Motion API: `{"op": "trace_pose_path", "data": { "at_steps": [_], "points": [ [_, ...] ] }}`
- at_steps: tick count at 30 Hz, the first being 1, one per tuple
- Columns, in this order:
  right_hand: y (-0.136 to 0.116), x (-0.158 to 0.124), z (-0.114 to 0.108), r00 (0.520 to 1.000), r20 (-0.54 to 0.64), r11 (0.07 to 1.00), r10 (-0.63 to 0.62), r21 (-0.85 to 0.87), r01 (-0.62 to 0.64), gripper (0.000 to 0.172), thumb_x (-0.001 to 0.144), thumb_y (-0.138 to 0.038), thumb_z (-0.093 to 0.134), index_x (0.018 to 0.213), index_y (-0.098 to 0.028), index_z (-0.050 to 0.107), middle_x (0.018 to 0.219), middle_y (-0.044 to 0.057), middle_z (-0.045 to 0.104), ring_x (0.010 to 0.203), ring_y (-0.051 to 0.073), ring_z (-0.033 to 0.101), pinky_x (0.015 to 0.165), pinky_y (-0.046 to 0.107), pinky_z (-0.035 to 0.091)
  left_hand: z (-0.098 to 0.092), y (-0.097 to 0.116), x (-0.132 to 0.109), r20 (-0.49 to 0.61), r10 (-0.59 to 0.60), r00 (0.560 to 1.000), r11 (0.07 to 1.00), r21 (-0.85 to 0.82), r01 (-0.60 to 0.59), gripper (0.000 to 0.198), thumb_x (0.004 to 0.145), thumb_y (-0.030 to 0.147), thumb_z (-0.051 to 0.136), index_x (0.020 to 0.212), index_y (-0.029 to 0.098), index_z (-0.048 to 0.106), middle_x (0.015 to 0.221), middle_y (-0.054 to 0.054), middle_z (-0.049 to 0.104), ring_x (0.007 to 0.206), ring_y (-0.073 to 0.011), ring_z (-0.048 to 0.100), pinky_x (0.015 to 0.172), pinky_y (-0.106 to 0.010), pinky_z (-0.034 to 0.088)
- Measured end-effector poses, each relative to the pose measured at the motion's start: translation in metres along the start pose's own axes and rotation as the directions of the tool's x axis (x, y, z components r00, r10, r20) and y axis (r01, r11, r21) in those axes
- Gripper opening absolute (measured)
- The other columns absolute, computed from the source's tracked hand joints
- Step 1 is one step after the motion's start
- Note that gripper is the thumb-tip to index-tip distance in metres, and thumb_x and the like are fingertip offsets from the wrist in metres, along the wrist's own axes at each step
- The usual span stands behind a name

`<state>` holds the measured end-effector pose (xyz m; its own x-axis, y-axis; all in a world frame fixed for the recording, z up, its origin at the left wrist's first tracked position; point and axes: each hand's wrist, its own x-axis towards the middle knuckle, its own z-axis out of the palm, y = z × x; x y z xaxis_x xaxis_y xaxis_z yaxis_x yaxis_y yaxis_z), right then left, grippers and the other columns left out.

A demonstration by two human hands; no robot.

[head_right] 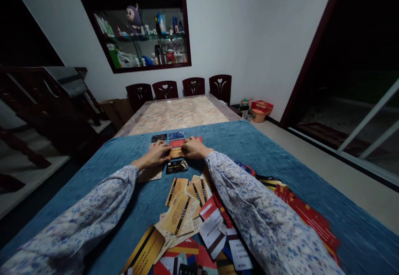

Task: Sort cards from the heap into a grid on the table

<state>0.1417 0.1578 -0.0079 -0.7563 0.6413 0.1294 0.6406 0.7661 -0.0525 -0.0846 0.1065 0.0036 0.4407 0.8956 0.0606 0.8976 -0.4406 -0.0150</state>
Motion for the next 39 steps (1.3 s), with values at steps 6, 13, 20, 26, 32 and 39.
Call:
{"op": "trace_pose_path", "data": {
  "at_steps": [6, 13, 20, 26, 32, 39],
  "points": [
    [0.000, 0.003, 0.003, 1.000, 0.016, 1.000, 0.005, -0.006, -0.004, 0.028, 0.082, -0.033, 0.068, 0.107, -0.022, 0.072, 0.118, 0.009, 0.066, 0.107, 0.027, 0.054, 0.093, 0.035, 0.040, -0.003, 0.005, -0.001, 0.031, -0.019, 0.999, 1.000, 0.006, 0.019, 0.022, 0.086, 0.030, 0.060, 0.104, 0.018, 0.067, 0.115, -0.013, 0.062, 0.118, -0.0330, 0.043, 0.096, -0.050, 0.035],
    [-0.001, 0.005, 0.004, 1.000, 0.024, 1.000, 0.016, -0.020, -0.015, 0.026, 0.082, -0.032, 0.066, 0.105, -0.023, 0.072, 0.117, 0.009, 0.067, 0.107, 0.028, 0.053, 0.093, 0.037, 0.040, -0.004, 0.003, -0.001, 0.051, -0.009, 0.999, 1.000, 0.017, 0.008, 0.025, 0.087, 0.034, 0.060, 0.105, 0.020, 0.069, 0.116, -0.013, 0.062, 0.120, -0.0351, 0.043, 0.094, -0.049, 0.034],
    [-0.003, 0.005, 0.002, 0.999, 0.043, 0.999, 0.007, -0.034, -0.006, 0.025, 0.083, -0.031, 0.064, 0.105, -0.022, 0.073, 0.111, 0.010, 0.069, 0.102, 0.027, 0.056, 0.091, 0.035, 0.040, -0.004, 0.002, -0.001, 0.059, -0.017, 0.998, 1.000, -0.007, 0.017, 0.025, 0.086, 0.036, 0.061, 0.107, 0.023, 0.068, 0.114, -0.011, 0.066, 0.123, -0.0355, 0.041, 0.096, -0.048, 0.032],
    [-0.006, 0.007, 0.000, 0.998, 0.055, 0.999, 0.025, -0.039, -0.023, 0.025, 0.082, -0.031, 0.064, 0.103, -0.021, 0.073, 0.110, 0.010, 0.070, 0.102, 0.027, 0.056, 0.091, 0.035, 0.041, -0.004, -0.004, 0.004, 0.096, -0.005, 0.995, 0.999, -0.052, 0.011, 0.025, 0.084, 0.035, 0.061, 0.105, 0.021, 0.064, 0.108, -0.010, 0.065, 0.119, -0.0335, 0.043, 0.094, -0.046, 0.034],
    [-0.009, 0.010, -0.002, 0.997, 0.069, 0.998, 0.041, -0.054, -0.037, 0.028, 0.080, -0.026, 0.064, 0.106, -0.022, 0.073, 0.111, 0.011, 0.069, 0.103, 0.027, 0.055, 0.091, 0.036, 0.042, -0.006, -0.005, 0.008, 0.112, 0.017, 0.994, 1.000, -0.022, -0.014, 0.021, 0.083, 0.036, 0.061, 0.098, 0.022, 0.065, 0.106, -0.009, 0.066, 0.117, -0.0340, 0.042, 0.095, -0.047, 0.034],
    [-0.016, -0.002, -0.015, 0.996, 0.057, 0.996, 0.067, -0.069, -0.063, 0.033, 0.087, -0.034, 0.059, 0.115, -0.023, 0.070, 0.120, 0.013, 0.066, 0.112, 0.031, 0.051, 0.088, 0.039, 0.043, -0.010, 0.005, 0.004, 0.107, 0.010, 0.994, 0.999, 0.041, -0.014, 0.024, 0.086, 0.034, 0.056, 0.101, 0.020, 0.067, 0.109, -0.014, 0.064, 0.118, -0.0360, 0.043, 0.095, -0.050, 0.033]
  ]
}}
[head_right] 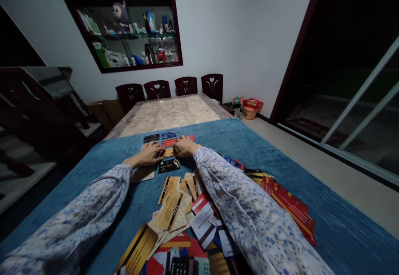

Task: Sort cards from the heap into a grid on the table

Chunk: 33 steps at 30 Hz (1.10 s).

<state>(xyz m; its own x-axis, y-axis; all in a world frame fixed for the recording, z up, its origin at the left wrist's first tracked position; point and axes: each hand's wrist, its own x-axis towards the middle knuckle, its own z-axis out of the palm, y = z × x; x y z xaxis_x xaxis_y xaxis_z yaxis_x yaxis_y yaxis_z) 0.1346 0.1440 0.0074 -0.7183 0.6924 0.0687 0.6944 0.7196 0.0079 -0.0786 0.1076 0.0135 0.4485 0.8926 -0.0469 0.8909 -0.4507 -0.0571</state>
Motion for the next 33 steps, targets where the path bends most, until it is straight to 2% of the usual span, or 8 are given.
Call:
{"op": "trace_pose_path", "data": {
  "at_steps": [5, 9, 16, 20, 24, 29, 33],
  "points": [
    [0.010, -0.023, -0.019, 1.000, -0.030, 1.000, 0.006, -0.007, -0.007, 0.045, 0.086, -0.035, 0.063, 0.129, -0.023, 0.061, 0.130, 0.013, 0.061, 0.118, 0.033, 0.047, 0.089, 0.043, 0.043, -0.002, 0.004, -0.003, -0.008, -0.011, 1.000, 1.000, 0.017, 0.011, 0.026, 0.086, 0.034, 0.056, 0.107, 0.021, 0.065, 0.114, -0.013, 0.063, 0.121, -0.0363, 0.041, 0.096, -0.051, 0.032],
    [0.030, -0.055, -0.037, 0.998, -0.060, 0.999, 0.025, -0.038, -0.027, 0.037, 0.085, -0.031, 0.067, 0.121, -0.022, 0.067, 0.123, 0.012, 0.066, 0.116, 0.032, 0.047, 0.086, 0.042, 0.042, -0.002, 0.004, -0.005, -0.065, 0.016, 0.998, 0.999, 0.042, -0.013, 0.023, 0.087, 0.035, 0.055, 0.102, 0.020, 0.065, 0.116, -0.014, 0.063, 0.124, -0.0372, 0.040, 0.094, -0.051, 0.033],
    [0.058, -0.129, -0.052, 0.985, -0.130, 0.991, 0.113, -0.056, -0.121, 0.025, 0.087, -0.025, 0.066, 0.112, -0.022, 0.071, 0.114, 0.011, 0.070, 0.111, 0.029, 0.051, 0.080, 0.037, 0.038, -0.003, 0.014, 0.000, -0.238, 0.087, 0.967, 0.995, 0.074, -0.072, 0.027, 0.089, 0.030, 0.056, 0.112, 0.021, 0.067, 0.125, -0.014, 0.062, 0.128, -0.0373, 0.040, 0.099, -0.054, 0.033],
    [0.062, -0.168, -0.050, 0.976, -0.125, 0.977, 0.181, -0.090, -0.192, 0.024, 0.088, -0.026, 0.064, 0.110, -0.022, 0.071, 0.110, 0.011, 0.070, 0.110, 0.029, 0.051, 0.078, 0.035, 0.037, -0.009, 0.041, 0.003, -0.302, 0.214, 0.929, 0.976, 0.112, -0.188, 0.026, 0.090, 0.025, 0.055, 0.114, 0.022, 0.066, 0.126, -0.012, 0.062, 0.128, -0.0355, 0.042, 0.101, -0.055, 0.033],
    [0.069, -0.202, -0.039, 0.952, -0.113, 0.950, 0.286, -0.096, -0.297, 0.024, 0.089, -0.026, 0.062, 0.111, -0.022, 0.071, 0.109, 0.010, 0.070, 0.107, 0.028, 0.053, 0.078, 0.034, 0.037, -0.015, 0.081, 0.004, -0.280, 0.345, 0.896, 0.937, 0.149, -0.315, 0.037, 0.089, 0.021, 0.056, 0.127, 0.021, 0.059, 0.134, -0.013, 0.058, 0.131, -0.0347, 0.041, 0.103, -0.055, 0.034],
    [0.079, -0.228, -0.025, 0.933, -0.018, 0.928, 0.358, -0.098, -0.358, 0.025, 0.089, -0.026, 0.059, 0.111, -0.023, 0.071, 0.109, 0.010, 0.070, 0.102, 0.027, 0.056, 0.077, 0.034, 0.040, -0.016, 0.131, 0.011, -0.236, 0.468, 0.851, 0.883, 0.156, -0.443, 0.044, 0.089, 0.025, 0.058, 0.132, 0.021, 0.054, 0.137, -0.014, 0.056, 0.132, -0.0330, 0.041, 0.104, -0.052, 0.035],
    [0.078, -0.242, -0.023, 0.937, -0.010, 0.935, 0.349, -0.063, -0.349, 0.025, 0.091, -0.027, 0.057, 0.111, -0.020, 0.071, 0.107, 0.012, 0.071, 0.099, 0.027, 0.057, 0.077, 0.035, 0.041, -0.015, 0.161, 0.015, -0.216, 0.539, 0.814, 0.842, 0.121, -0.525, 0.049, 0.090, 0.033, 0.060, 0.136, 0.019, 0.051, 0.139, -0.013, 0.056, 0.133, -0.0340, 0.040, 0.105, -0.051, 0.033]
  ]
}}
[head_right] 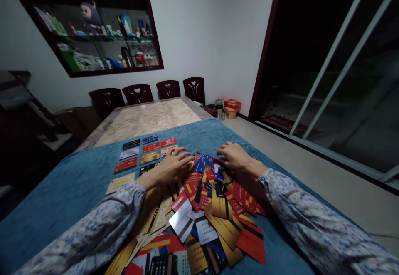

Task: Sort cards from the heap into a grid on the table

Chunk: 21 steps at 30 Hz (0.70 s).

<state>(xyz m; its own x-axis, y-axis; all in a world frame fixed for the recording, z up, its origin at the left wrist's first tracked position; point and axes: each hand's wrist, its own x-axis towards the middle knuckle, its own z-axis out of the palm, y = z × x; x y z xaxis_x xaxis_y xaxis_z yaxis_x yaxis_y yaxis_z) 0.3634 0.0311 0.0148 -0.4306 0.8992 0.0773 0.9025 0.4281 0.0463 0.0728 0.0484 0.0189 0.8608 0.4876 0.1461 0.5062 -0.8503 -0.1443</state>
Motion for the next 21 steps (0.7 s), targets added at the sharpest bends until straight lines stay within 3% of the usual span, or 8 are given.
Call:
{"op": "trace_pose_path", "data": {
  "at_steps": [4, 9, 14, 21],
  "points": [
    [-0.004, -0.011, 0.001, 1.000, -0.005, 1.000, -0.018, 0.017, 0.018, 0.026, 0.094, -0.032, 0.054, 0.111, -0.021, 0.071, 0.107, 0.012, 0.071, 0.100, 0.027, 0.057, 0.078, 0.035, 0.042, 0.005, 0.013, 0.014, 0.038, 0.063, 0.997, 0.998, -0.028, -0.062, 0.048, 0.095, 0.032, 0.053, 0.140, 0.020, 0.047, 0.147, -0.011, 0.051, 0.136, -0.0337, 0.037, 0.106, -0.051, 0.032],
    [-0.011, -0.014, 0.006, 0.999, -0.002, 0.998, -0.035, 0.046, 0.035, 0.030, 0.094, -0.035, 0.056, 0.117, -0.022, 0.069, 0.111, 0.012, 0.069, 0.105, 0.028, 0.056, 0.083, 0.037, 0.044, 0.013, 0.018, 0.030, 0.139, 0.128, 0.982, 0.991, -0.062, -0.120, 0.063, 0.086, 0.016, 0.053, 0.147, 0.021, 0.040, 0.155, -0.009, 0.042, 0.143, -0.0337, 0.031, 0.109, -0.054, 0.031],
    [-0.019, -0.010, 0.007, 0.998, 0.051, 0.997, -0.043, 0.067, 0.040, 0.033, 0.097, -0.038, 0.051, 0.119, -0.021, 0.069, 0.121, 0.013, 0.068, 0.111, 0.029, 0.056, 0.088, 0.039, 0.046, 0.014, 0.021, 0.046, 0.196, 0.127, 0.972, 0.988, -0.110, -0.106, 0.060, 0.090, 0.012, 0.039, 0.149, 0.019, 0.038, 0.159, -0.007, 0.037, 0.147, -0.0323, 0.027, 0.113, -0.054, 0.029],
    [-0.027, -0.007, 0.015, 0.998, 0.061, 0.998, -0.030, 0.059, 0.027, 0.036, 0.099, -0.037, 0.043, 0.119, -0.022, 0.069, 0.129, 0.012, 0.066, 0.114, 0.029, 0.055, 0.092, 0.042, 0.046, 0.019, 0.019, 0.049, 0.213, 0.111, 0.971, 0.986, -0.142, -0.081, 0.063, 0.087, 0.014, 0.044, 0.150, 0.017, 0.037, 0.158, -0.008, 0.038, 0.148, -0.0338, 0.024, 0.113, -0.057, 0.028]
  ]
}}
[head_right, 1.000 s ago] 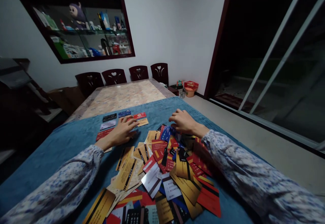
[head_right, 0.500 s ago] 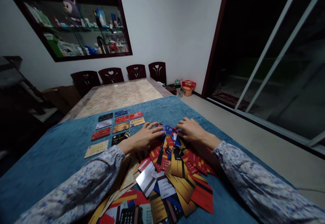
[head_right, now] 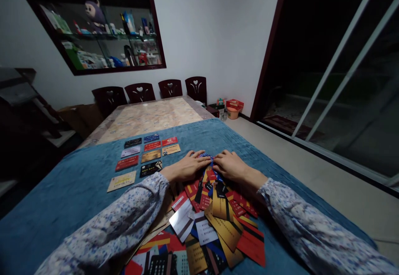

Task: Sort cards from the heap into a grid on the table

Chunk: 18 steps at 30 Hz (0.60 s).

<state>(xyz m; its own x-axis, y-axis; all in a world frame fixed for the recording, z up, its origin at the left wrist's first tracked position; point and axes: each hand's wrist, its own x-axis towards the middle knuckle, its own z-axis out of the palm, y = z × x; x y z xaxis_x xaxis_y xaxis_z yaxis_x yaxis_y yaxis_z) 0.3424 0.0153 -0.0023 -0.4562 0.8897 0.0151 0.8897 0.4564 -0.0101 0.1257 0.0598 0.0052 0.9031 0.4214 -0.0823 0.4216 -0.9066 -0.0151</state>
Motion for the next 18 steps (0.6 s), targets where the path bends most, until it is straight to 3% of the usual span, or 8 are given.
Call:
{"op": "trace_pose_path", "data": {
  "at_steps": [6, 11, 18],
  "points": [
    [-0.011, 0.007, 0.002, 1.000, -0.013, 1.000, -0.020, 0.018, 0.021, 0.039, 0.099, -0.035, 0.044, 0.131, -0.023, 0.062, 0.138, 0.013, 0.059, 0.122, 0.031, 0.050, 0.094, 0.046, 0.045, 0.004, -0.008, -0.015, -0.008, -0.057, 0.998, 0.996, 0.063, 0.057, 0.064, 0.086, 0.013, 0.047, 0.149, 0.020, 0.039, 0.156, -0.010, 0.042, 0.147, -0.0348, 0.027, 0.111, -0.058, 0.031],
    [-0.019, 0.010, -0.001, 0.998, -0.058, 1.000, -0.001, 0.021, 0.002, 0.037, 0.098, -0.040, 0.047, 0.125, -0.023, 0.066, 0.131, 0.013, 0.063, 0.117, 0.031, 0.052, 0.093, 0.046, 0.044, 0.006, -0.010, -0.033, -0.033, -0.090, 0.995, 0.987, 0.127, 0.093, 0.058, 0.085, 0.012, 0.050, 0.143, 0.014, 0.045, 0.149, -0.016, 0.048, 0.144, -0.0354, 0.031, 0.111, -0.058, 0.033],
    [-0.028, 0.010, -0.004, 0.998, -0.048, 0.997, -0.048, 0.056, 0.051, 0.035, 0.100, -0.039, 0.044, 0.119, -0.024, 0.069, 0.126, 0.013, 0.066, 0.116, 0.031, 0.052, 0.090, 0.046, 0.043, 0.006, -0.010, -0.057, -0.114, -0.075, 0.991, 0.985, 0.149, 0.092, 0.044, 0.081, 0.013, 0.056, 0.125, 0.016, 0.058, 0.144, -0.015, 0.052, 0.140, -0.0351, 0.036, 0.108, -0.054, 0.035]
  ]
}}
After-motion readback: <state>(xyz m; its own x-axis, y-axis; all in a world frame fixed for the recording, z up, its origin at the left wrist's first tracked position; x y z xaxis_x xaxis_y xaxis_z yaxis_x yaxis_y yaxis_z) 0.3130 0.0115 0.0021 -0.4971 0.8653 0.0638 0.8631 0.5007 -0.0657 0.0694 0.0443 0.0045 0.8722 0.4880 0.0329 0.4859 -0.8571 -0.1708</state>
